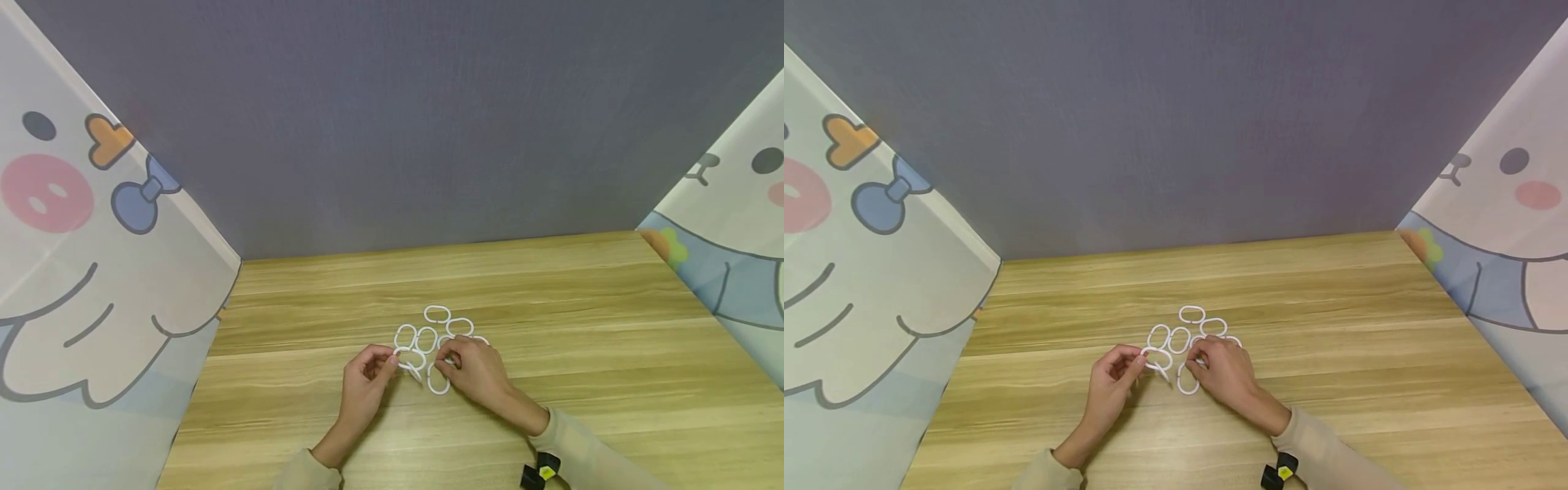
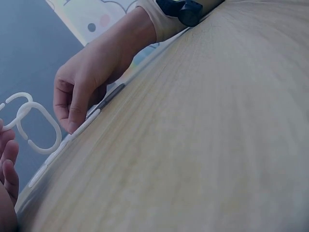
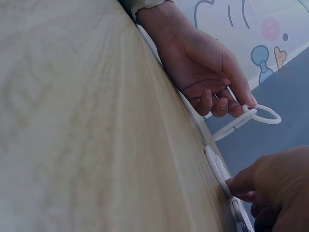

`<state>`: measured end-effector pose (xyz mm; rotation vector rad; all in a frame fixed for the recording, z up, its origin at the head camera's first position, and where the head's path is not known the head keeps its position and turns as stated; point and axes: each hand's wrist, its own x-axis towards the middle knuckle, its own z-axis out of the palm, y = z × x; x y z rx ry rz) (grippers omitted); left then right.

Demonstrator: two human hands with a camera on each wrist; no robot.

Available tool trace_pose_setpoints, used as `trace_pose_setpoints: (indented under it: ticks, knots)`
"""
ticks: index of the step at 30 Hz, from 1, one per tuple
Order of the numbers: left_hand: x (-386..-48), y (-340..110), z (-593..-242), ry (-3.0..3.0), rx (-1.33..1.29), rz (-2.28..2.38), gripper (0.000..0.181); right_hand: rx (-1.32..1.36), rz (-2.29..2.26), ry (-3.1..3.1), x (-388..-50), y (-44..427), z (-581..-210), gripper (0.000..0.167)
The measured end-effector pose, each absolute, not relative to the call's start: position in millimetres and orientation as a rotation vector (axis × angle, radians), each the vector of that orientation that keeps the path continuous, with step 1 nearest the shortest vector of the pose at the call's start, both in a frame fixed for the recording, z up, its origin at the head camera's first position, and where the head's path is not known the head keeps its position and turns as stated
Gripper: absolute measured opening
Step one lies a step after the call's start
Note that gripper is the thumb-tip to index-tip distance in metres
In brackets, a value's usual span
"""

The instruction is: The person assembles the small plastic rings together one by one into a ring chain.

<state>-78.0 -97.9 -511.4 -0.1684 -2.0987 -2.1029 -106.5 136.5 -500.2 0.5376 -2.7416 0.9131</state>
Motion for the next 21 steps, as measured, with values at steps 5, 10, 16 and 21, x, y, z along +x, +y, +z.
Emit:
trace_pose_setpoints:
  ticks: [5,10,16,21]
  knots:
    - [-77.8,-98.1,-511.9,-2.102,-0.166,-2.105,0.004,0.570,0.847,-2.738,-106.1,136.1,-501.1,0.024]
    - [-77.8,-98.4,-511.9,-2.106,-0.165,-2.101,0.005,0.577,0.808,-2.720,-105.5,135.2,-502.2,0.025]
    - [-77.8,-98.4,-511.9,-2.104,-0.170,-2.097,0.005,0.557,0.886,-2.701,-105.0,135.3,-500.3,0.025]
    - [-78.1,-98.3,-511.2,-2.094,-0.167,-2.108,0.004,0.557,0.969,-2.667,-106.3,136.6,-497.7,0.026]
